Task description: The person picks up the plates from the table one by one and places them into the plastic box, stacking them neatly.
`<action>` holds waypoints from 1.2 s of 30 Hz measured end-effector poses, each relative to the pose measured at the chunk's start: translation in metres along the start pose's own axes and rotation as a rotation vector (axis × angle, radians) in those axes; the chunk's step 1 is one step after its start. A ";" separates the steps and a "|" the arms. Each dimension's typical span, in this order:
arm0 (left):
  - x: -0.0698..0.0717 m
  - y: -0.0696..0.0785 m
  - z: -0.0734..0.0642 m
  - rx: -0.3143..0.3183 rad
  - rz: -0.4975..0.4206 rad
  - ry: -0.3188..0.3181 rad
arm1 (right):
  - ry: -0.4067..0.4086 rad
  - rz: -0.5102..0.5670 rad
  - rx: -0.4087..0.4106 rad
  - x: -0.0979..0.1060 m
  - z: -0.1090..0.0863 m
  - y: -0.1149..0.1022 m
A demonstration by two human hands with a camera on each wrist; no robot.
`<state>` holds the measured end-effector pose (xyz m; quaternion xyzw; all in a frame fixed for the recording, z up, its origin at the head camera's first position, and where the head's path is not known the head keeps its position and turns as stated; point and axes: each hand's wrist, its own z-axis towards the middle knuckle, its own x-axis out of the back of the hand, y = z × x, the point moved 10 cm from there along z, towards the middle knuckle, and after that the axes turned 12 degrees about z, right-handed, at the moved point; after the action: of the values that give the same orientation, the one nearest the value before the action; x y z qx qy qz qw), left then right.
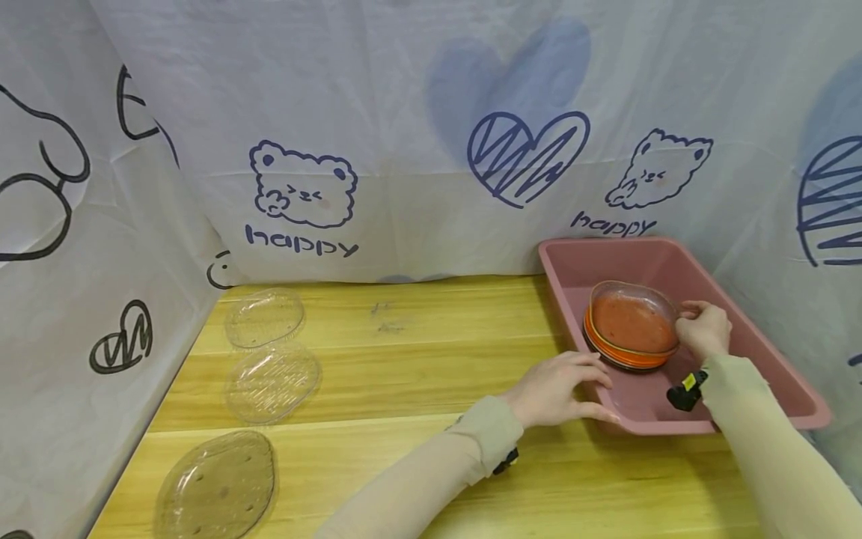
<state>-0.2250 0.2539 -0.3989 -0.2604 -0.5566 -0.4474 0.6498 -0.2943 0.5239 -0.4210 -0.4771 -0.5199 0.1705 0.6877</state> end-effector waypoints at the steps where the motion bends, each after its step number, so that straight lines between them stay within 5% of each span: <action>1: 0.000 0.000 0.000 0.000 0.001 -0.001 | 0.002 0.000 0.005 0.000 0.000 -0.001; 36: 0.000 0.000 -0.002 -0.009 -0.001 -0.010 | -0.082 -0.096 0.004 -0.006 0.002 0.004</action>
<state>-0.2239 0.2527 -0.3990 -0.2651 -0.5583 -0.4488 0.6454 -0.2975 0.5225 -0.4275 -0.4427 -0.5697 0.1579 0.6742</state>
